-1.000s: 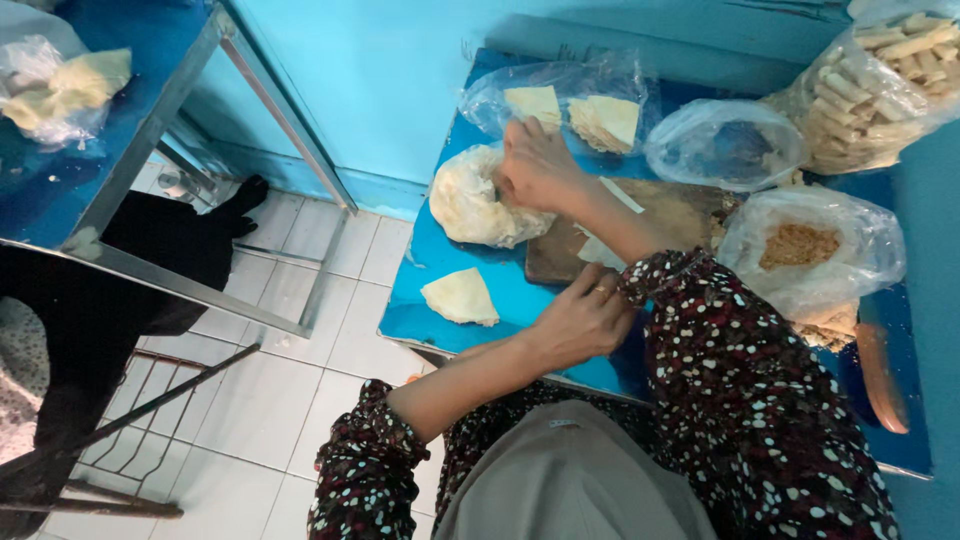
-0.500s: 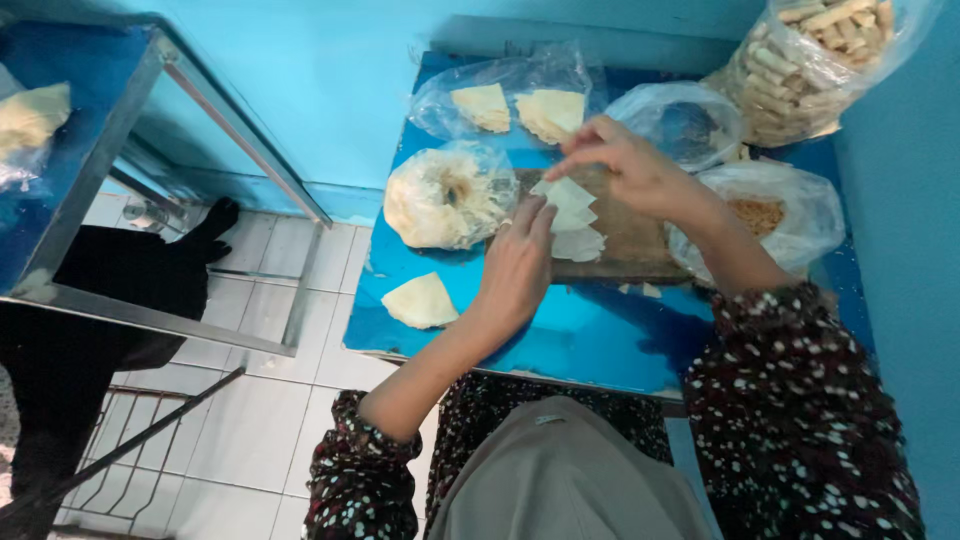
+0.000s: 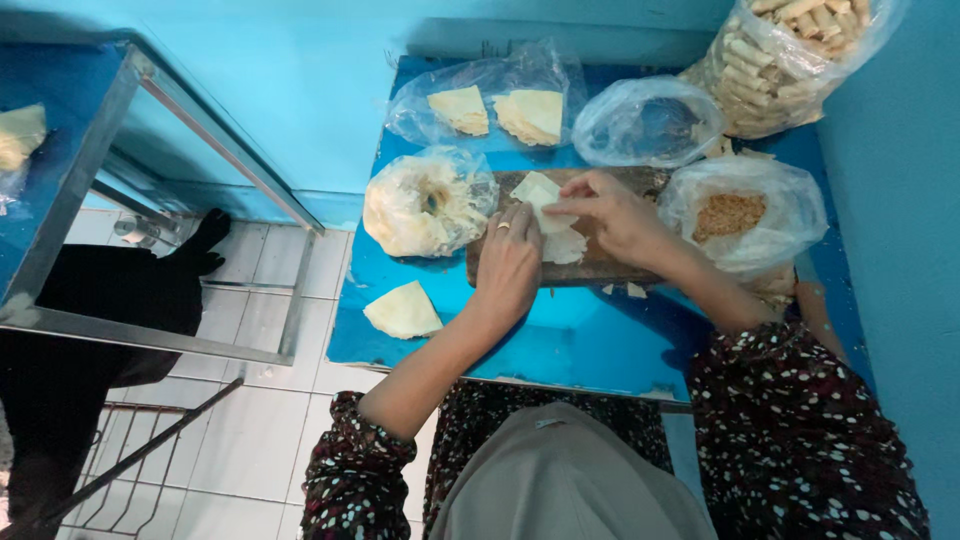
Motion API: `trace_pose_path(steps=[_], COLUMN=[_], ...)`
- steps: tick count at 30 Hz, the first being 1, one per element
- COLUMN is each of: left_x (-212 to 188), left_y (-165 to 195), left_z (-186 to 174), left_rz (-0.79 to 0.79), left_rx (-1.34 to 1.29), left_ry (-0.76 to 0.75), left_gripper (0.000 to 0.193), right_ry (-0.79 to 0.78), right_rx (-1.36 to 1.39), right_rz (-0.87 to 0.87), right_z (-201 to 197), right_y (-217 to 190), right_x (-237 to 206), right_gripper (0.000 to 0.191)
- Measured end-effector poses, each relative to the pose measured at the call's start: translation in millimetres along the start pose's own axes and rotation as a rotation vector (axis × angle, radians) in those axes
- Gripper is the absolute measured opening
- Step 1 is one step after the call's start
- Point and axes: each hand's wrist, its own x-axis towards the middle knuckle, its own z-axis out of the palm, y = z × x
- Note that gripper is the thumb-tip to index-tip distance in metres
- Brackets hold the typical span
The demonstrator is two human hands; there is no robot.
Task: The person cuts a round sheet of dough into wedge pieces with a knife on a small wooden board, then folds the dough pieces by hand into triangular pastries and sets the folded pieces aside on the table. Bags of dough pieces and filling are arranged around the work board.
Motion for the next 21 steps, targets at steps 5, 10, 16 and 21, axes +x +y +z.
trace_pose_path(steps=[5,10,16,21], left_x=[-0.1,0.9,5.8,6.9], left_y=[0.8,6.2,10.5,12.0], left_z=[-1.5,-6.3,-9.4,-10.0], left_rz=[0.06,0.055,0.081,0.063], left_rx=[0.102,0.21,0.338,0.338], left_ry=[0.002,-0.054,0.007,-0.008], left_gripper=[0.038,0.034,0.035,0.034], right_ry=[0.096,0.182,0.199,0.142], right_rx=[-0.593,-0.457,-0.537,-0.308], right_rz=[-0.119,-0.069,-0.003,-0.101], right_z=[0.4,-6.1,7.0,-3.6], right_y=[-16.9,-15.8,-4.5,-7.6], right_x=[-4.0,6.7,22.7,52.1], right_gripper=[0.056,0.056,0.052,0.067])
